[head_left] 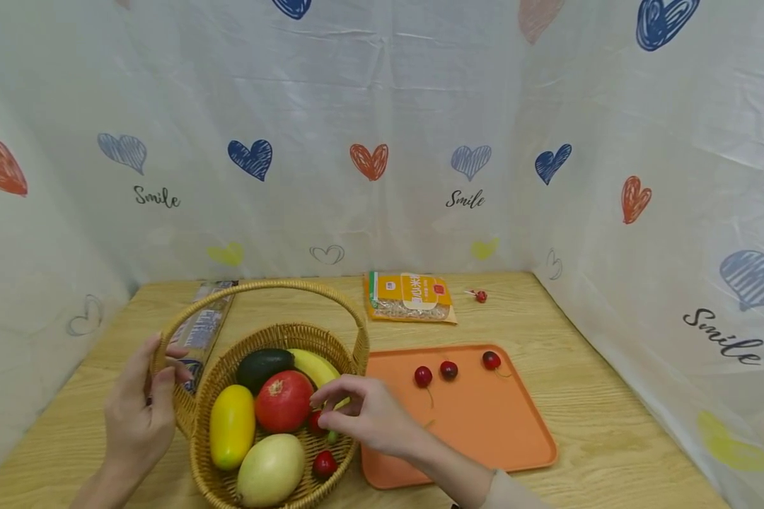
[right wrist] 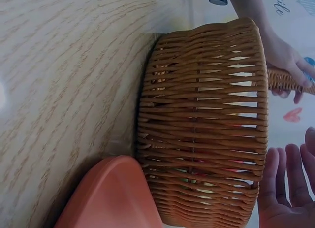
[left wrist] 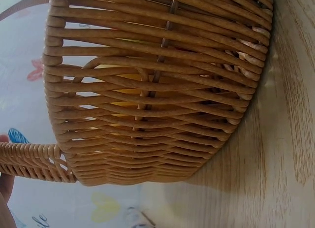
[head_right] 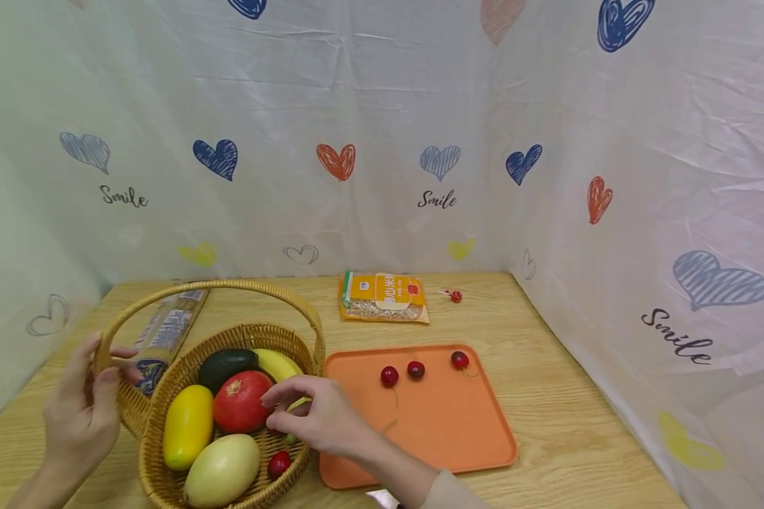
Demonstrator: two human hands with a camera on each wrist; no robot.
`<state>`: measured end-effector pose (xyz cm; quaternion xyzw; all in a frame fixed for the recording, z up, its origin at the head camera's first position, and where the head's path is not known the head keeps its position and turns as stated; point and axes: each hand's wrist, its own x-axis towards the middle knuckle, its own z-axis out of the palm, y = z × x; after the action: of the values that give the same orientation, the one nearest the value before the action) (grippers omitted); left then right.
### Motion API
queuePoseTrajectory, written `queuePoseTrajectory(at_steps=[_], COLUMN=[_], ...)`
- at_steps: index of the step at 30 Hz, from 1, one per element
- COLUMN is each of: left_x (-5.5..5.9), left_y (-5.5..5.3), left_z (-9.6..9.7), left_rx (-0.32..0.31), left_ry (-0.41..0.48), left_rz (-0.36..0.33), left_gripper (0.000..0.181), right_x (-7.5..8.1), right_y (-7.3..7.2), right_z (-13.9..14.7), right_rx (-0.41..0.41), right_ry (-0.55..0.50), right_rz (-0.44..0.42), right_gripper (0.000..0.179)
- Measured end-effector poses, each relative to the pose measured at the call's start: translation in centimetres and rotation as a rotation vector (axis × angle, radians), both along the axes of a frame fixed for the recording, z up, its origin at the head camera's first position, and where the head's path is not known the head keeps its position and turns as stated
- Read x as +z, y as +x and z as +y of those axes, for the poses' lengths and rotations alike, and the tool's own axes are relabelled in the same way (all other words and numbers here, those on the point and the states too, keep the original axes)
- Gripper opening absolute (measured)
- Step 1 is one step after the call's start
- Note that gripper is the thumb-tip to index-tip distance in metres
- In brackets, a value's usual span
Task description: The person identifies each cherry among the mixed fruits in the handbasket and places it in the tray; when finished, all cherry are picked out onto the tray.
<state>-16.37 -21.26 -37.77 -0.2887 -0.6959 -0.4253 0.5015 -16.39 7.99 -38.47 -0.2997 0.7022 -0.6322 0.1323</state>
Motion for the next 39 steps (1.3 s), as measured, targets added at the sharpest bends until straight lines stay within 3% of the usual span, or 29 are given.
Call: queuePoseTrajectory(at_steps=[11, 18, 23, 27, 35, 39], left_x=[-0.1, -0.2, 0.0, 0.1, -0.1, -0.1], left_y=[0.0, 0.1, 0.2, 0.1, 0.0, 0.0], left_z=[0.0, 0.0, 0.2, 0.2, 0.0, 0.1], left_rx=[-0.005, -0.006, -0.014, -0.014, -0.011, 0.003], left_ry=[-0.002, 0.004, 0.009, 0.012, 0.008, 0.001], left_rz=[-0.005, -0.008, 0.0, 0.003, 0.0, -0.007], left_gripper=[0.035, 0.035, 0.035, 0.036, 0.036, 0.036], right_x=[0.4, -0.4, -0.1, 0.4, 0.7, 0.5], right_y=[-0.1, -0.3, -0.3, -0.5, -0.4, 0.0], right_z=[-0.4, -1.0, -1.3, -1.8, -3.4, -4.3], right_rx=[-0.076, -0.129, -0.154, -0.179, -0.202, -0.253], right_ry=[0.068, 0.166, 0.213, 0.351, 0.75, 0.93], right_rz=[-0.027, 0.123, 0.141, 0.203, 0.542, 0.634], right_gripper=[0.022, 0.017, 0.016, 0.017, 0.019, 0.013])
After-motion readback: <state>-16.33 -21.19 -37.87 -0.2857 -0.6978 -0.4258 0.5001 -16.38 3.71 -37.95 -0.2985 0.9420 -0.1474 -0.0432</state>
